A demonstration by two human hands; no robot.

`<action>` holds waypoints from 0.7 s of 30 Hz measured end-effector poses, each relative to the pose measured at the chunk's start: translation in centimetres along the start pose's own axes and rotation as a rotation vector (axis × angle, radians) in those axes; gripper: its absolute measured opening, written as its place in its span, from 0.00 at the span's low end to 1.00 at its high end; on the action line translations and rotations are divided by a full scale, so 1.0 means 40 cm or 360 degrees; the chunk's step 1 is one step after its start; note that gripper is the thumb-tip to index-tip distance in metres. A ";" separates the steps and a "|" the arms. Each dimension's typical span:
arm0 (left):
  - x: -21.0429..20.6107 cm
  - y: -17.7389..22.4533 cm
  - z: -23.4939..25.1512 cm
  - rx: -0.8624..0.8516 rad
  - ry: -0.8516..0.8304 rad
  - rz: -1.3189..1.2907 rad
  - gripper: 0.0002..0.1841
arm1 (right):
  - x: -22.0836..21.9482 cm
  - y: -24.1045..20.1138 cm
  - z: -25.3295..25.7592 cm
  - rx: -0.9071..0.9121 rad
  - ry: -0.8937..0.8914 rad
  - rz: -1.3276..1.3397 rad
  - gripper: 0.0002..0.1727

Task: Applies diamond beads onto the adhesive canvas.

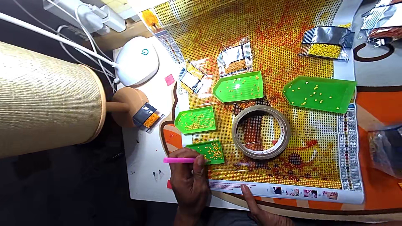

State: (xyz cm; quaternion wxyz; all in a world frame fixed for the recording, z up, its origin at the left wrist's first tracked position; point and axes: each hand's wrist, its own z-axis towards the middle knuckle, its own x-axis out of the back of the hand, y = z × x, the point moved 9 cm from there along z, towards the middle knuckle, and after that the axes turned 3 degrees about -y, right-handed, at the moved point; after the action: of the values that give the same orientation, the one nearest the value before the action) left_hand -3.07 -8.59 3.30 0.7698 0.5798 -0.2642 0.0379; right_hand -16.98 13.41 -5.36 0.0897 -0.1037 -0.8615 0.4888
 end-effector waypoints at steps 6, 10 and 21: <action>0.004 0.004 0.003 0.0000 0.0002 0.0019 0.06 | 0.007 -0.004 -0.002 0.0037 0.0108 0.0207 0.20; 0.024 0.011 0.008 -0.0034 0.0055 -0.0103 0.07 | -0.012 0.007 0.001 0.0010 -0.0090 0.0023 0.21; 0.008 0.121 -0.053 -0.0151 0.0028 -0.0352 0.12 | -0.008 -0.035 0.008 0.0062 -0.0091 -0.0302 0.21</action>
State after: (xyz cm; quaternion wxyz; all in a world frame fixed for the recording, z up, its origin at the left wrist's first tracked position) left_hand -3.81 -5.17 7.26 0.7981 0.5680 -0.1934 -0.0546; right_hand -16.89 12.36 -4.34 0.1130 -0.0058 -0.8600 0.4976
